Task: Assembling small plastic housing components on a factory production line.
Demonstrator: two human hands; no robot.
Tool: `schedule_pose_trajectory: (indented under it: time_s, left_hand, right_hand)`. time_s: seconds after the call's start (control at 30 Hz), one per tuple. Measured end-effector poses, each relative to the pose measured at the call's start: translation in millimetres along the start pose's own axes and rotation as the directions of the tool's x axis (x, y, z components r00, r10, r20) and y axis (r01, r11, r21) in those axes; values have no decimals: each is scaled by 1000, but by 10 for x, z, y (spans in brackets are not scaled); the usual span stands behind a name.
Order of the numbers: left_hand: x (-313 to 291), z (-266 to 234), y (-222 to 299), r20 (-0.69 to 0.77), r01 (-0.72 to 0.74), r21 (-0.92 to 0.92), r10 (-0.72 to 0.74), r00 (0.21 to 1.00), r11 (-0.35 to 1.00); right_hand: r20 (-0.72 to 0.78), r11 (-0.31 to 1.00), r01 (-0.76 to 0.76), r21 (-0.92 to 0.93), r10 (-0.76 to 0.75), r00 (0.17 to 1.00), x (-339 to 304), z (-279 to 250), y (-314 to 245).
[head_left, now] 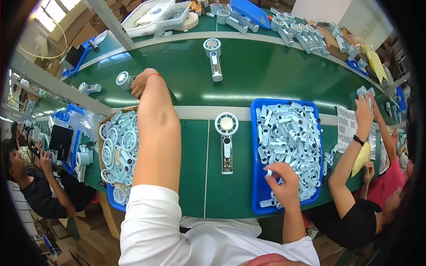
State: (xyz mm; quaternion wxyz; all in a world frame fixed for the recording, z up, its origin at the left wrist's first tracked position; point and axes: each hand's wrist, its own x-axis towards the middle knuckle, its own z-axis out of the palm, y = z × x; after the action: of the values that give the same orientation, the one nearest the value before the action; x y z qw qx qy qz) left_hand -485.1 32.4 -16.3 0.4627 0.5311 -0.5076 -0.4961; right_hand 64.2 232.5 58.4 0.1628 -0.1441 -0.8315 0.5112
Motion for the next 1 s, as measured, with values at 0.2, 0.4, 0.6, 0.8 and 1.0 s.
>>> schedule_pose_trajectory:
  time_s: [0.2, 0.4, 0.6, 0.8, 1.0]
  left_hand:
    - [-496, -791, 895, 818, 266, -437, 257, 515, 859]
    - [-97, -2624, 1826, 640, 305, -767, 643, 420, 565]
    - [474, -4668, 506, 863, 342, -237, 359, -356, 909]
    - [437, -5021, -193, 840, 272, 218, -38, -541, 937]
    - [440, -4961, -267, 781, 167, 168, -28, -624, 971]
  right_hand:
    - [90, 793, -245, 558, 236, 968, 73, 148, -53]
    - [222, 666, -273, 694, 164, 961, 66, 334, -130]
    - [372, 682, -338, 649, 102, 922, -239, 552, -273]
    - [315, 792, -355, 497, 216, 924, -478, 755, -256]
    - [192, 906, -287, 311, 235, 953, -547, 848, -349]
